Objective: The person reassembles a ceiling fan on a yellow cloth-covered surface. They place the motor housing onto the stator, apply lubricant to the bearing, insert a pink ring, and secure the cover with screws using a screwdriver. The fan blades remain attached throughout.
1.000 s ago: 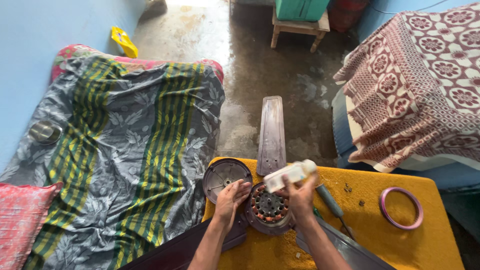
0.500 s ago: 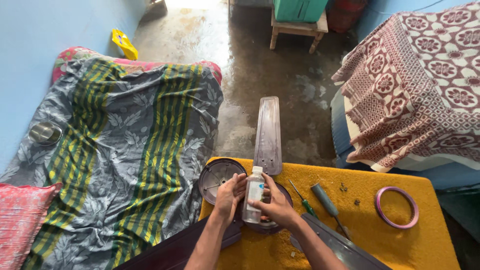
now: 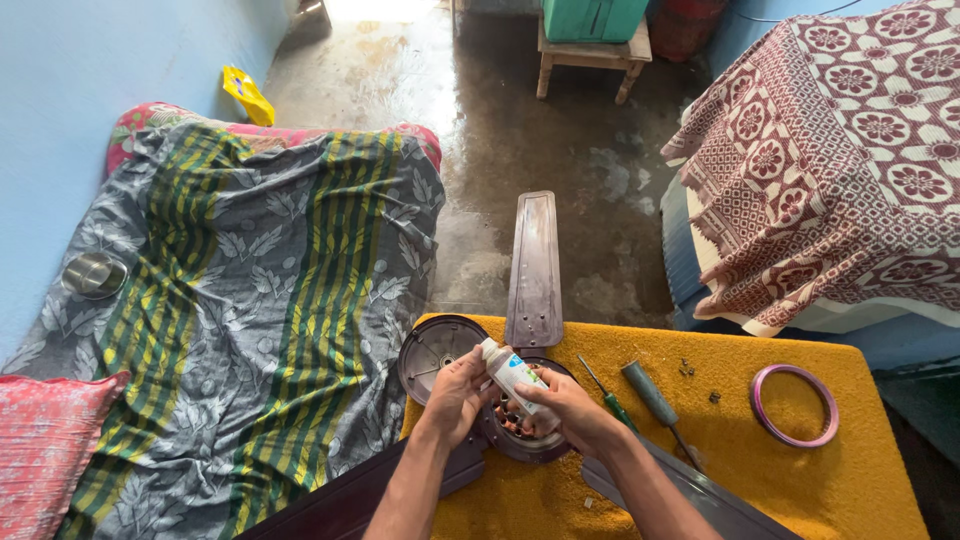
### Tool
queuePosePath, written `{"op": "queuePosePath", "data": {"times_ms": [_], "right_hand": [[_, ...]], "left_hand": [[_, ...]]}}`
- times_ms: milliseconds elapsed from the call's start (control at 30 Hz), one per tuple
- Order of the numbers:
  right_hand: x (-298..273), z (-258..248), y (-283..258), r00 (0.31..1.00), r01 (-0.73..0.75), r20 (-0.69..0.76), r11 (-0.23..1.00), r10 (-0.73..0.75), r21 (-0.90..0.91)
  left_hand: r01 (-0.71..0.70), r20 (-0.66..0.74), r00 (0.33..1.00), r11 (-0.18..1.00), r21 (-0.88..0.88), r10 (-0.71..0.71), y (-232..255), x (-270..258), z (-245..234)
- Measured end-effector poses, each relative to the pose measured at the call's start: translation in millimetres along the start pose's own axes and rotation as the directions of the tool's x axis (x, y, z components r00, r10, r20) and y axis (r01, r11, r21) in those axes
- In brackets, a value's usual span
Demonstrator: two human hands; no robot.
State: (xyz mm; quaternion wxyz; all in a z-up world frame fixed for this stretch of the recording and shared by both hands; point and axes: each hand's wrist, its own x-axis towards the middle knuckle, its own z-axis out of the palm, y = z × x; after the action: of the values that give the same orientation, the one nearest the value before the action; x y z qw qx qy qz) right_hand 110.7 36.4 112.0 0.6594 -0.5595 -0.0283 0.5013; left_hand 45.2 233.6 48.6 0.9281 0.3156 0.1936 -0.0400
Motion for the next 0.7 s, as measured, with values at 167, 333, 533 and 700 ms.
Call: {"op": "queuePosePath", "data": {"times_ms": [167, 333, 533, 700], "right_hand": [[5.8, -10.9, 7.2, 0.994, -0.105, 0.045, 0.994, 0.103, 0.032], [5.6, -13.0, 11.1, 0.987, -0.137, 0.090, 0.991, 0.136, 0.002], [4.9, -14.1, 17.4, 0.988, -0.116, 0.100, 0.993, 0.118, -0.023], [5.8, -17.0, 20.5, 0.988, -0.130, 0.076, 0.991, 0.133, -0.046]], "left_hand": [[0.028, -0.108, 0.994, 0.999, -0.046, -0.033, -0.4, 0.7, -1.7], [0.037, -0.139, 0.990, 0.999, -0.007, -0.038, -8.3, 6.0, -12.1], [0.031, -0.170, 0.985, 0.998, -0.046, -0.039, -24.4, 7.7, -24.9], [0.032, -0.199, 0.979, 0.999, -0.042, -0.040, -28.7, 14.1, -29.8]]}}
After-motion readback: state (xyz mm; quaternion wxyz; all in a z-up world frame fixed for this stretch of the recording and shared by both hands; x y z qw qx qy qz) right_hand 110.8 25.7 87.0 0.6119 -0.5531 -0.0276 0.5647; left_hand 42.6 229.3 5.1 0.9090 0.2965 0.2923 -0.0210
